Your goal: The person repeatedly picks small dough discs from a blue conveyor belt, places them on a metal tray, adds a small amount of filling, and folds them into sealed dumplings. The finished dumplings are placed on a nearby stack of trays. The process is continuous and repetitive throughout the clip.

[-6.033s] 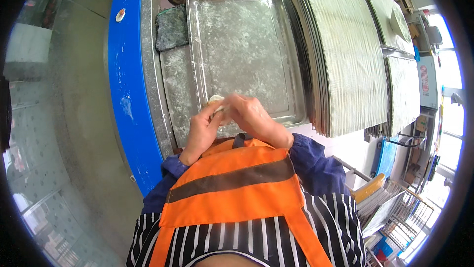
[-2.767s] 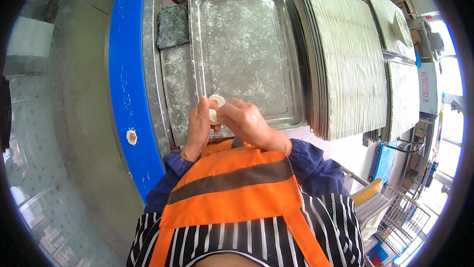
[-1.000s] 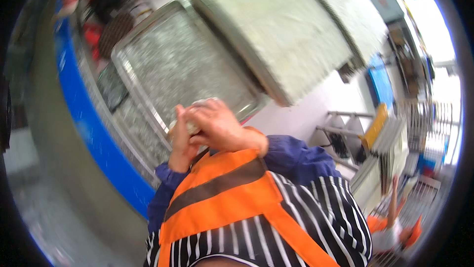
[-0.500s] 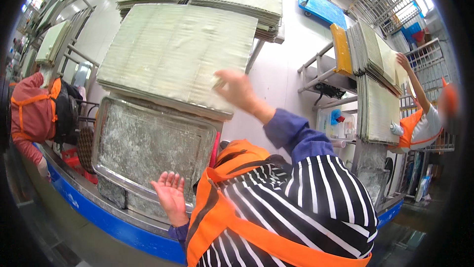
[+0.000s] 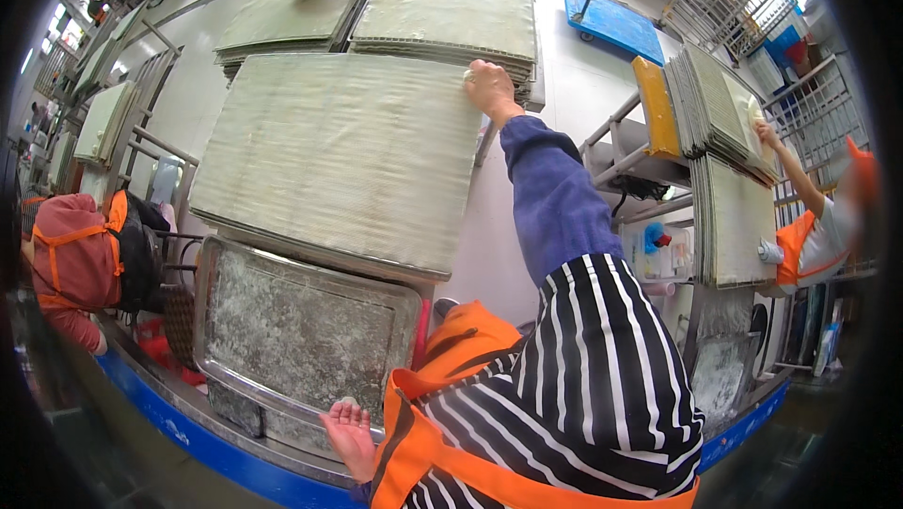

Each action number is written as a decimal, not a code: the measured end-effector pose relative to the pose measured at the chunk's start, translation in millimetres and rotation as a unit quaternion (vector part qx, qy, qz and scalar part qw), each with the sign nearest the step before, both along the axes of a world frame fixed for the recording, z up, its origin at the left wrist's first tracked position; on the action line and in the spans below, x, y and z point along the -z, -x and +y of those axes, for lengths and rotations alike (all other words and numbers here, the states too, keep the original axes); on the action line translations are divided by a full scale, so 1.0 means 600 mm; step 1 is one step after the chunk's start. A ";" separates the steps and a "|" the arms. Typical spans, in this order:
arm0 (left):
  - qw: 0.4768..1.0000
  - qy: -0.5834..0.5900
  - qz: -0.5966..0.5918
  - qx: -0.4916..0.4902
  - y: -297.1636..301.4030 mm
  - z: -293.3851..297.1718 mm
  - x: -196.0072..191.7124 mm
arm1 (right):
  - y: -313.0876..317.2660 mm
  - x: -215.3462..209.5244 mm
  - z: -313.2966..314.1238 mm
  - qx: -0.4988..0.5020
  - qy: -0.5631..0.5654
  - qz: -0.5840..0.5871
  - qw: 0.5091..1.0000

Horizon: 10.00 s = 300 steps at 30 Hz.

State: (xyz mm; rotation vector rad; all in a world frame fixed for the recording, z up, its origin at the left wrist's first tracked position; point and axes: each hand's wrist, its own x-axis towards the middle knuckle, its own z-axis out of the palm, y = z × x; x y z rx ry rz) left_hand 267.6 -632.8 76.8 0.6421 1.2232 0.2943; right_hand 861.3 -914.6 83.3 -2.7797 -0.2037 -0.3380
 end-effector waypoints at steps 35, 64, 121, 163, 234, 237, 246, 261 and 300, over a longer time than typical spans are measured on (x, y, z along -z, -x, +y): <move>0.568 -0.527 0.321 0.545 0.017 0.114 0.164 | 0.499 -0.010 0.309 -0.470 -0.308 0.153 0.813; 0.601 -0.350 -0.067 0.715 -0.343 -0.033 -0.089 | 0.594 0.092 0.229 -0.168 -0.720 0.550 0.389; 0.895 -0.061 -0.213 0.388 -0.398 -0.324 -0.087 | 0.479 -0.082 -0.086 -0.109 -0.700 0.554 0.437; 0.917 -0.398 -0.012 -0.013 -0.058 0.032 -0.061 | 0.622 -0.083 0.506 -0.671 -0.151 0.450 0.569; 0.899 -0.434 0.030 0.039 0.011 0.116 -0.054 | 0.701 -0.109 0.585 -0.790 -0.141 0.262 0.536; 0.936 -0.314 -0.132 -0.088 0.007 0.109 -0.049 | 0.698 -0.114 0.583 -0.791 -0.136 0.245 0.543; 0.909 -0.415 0.044 0.017 0.012 0.101 -0.048 | 0.698 -0.104 0.584 -0.828 -0.134 0.222 0.498; 0.839 -0.531 0.108 0.054 0.016 0.110 -0.066 | 0.707 -0.121 0.593 -0.847 -0.084 0.195 0.487; 0.909 0.120 -0.355 -0.185 0.005 0.124 -0.074 | 0.730 -0.155 0.581 -0.829 -0.154 0.180 0.506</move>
